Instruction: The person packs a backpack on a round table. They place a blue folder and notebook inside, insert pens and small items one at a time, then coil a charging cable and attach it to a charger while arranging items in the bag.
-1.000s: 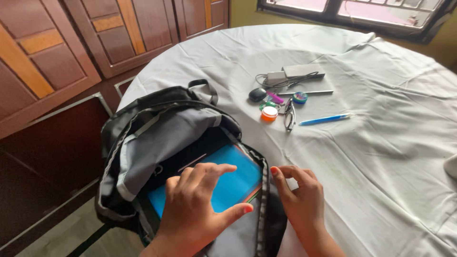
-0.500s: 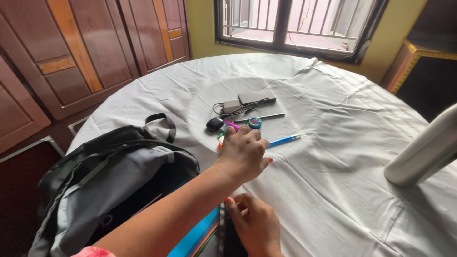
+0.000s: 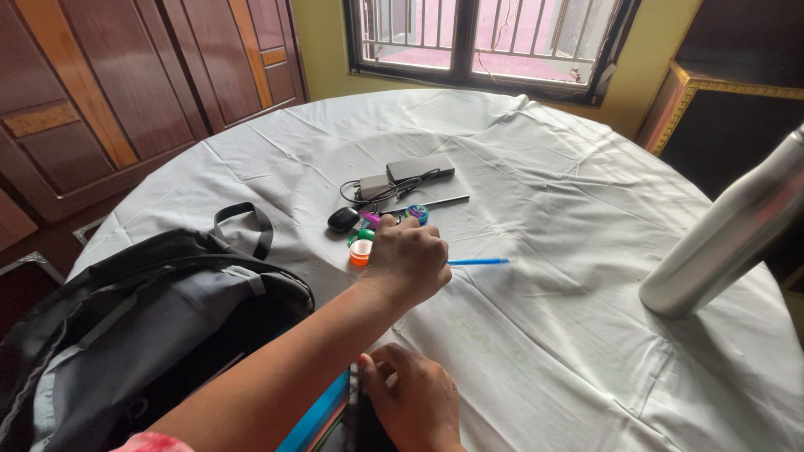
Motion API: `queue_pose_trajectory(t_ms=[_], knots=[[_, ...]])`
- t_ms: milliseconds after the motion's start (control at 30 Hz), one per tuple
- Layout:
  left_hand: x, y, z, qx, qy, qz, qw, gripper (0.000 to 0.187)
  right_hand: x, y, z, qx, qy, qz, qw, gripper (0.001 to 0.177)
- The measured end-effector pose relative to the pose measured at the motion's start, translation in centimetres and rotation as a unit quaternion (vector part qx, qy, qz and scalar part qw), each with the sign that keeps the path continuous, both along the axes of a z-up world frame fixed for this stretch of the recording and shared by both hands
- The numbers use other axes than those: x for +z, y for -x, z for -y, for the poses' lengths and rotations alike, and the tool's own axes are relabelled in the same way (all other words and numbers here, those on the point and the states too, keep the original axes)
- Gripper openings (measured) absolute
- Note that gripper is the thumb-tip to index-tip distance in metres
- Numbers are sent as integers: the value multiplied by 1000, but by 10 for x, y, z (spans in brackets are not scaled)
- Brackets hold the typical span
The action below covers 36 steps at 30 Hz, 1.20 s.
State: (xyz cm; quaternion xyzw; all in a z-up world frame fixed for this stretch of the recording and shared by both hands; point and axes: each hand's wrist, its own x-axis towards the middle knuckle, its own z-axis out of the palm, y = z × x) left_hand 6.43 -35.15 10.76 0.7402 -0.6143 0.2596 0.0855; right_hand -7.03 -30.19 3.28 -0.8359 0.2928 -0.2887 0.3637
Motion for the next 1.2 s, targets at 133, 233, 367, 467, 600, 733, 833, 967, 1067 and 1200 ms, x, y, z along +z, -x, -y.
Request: queue_pose_trajectory(t_ms=[133, 233, 367, 467, 600, 733, 833, 967, 1067, 1200], knots=[[22, 20, -54, -46, 112, -56, 991, 17, -7, 0, 3, -25, -70, -21, 997, 23], [35, 28, -100, -79, 160, -92, 980, 15, -15, -7, 11, -13, -165, 75, 983, 28], [38, 38, -154, -53, 139, -150, 977, 14, -25, -6, 23, 47, -326, 288, 899, 44], [31, 39, -190, -24, 132, -184, 974, 13, -29, 2, 29, 89, -433, 371, 816, 50], [17, 37, -233, 4, 144, -219, 965, 13, -31, 9, 25, 203, -489, 397, 750, 48], [-5, 38, -267, 35, 162, -262, 951, 12, -41, 8, 11, 234, -494, 343, 764, 34], [-18, 40, -296, 55, 134, -273, 951, 14, -46, 7, 6, 249, -457, 296, 801, 25], [-25, 38, -338, 76, 77, -282, 953, 36, -50, 11, 12, 229, -434, 297, 819, 23], [-26, 34, -369, 40, 25, -274, 961, 44, -51, 12, 19, 226, -443, 323, 805, 22], [-34, 35, -388, 8, -17, -276, 961, 37, -56, 12, 20, 217, -459, 356, 784, 21]])
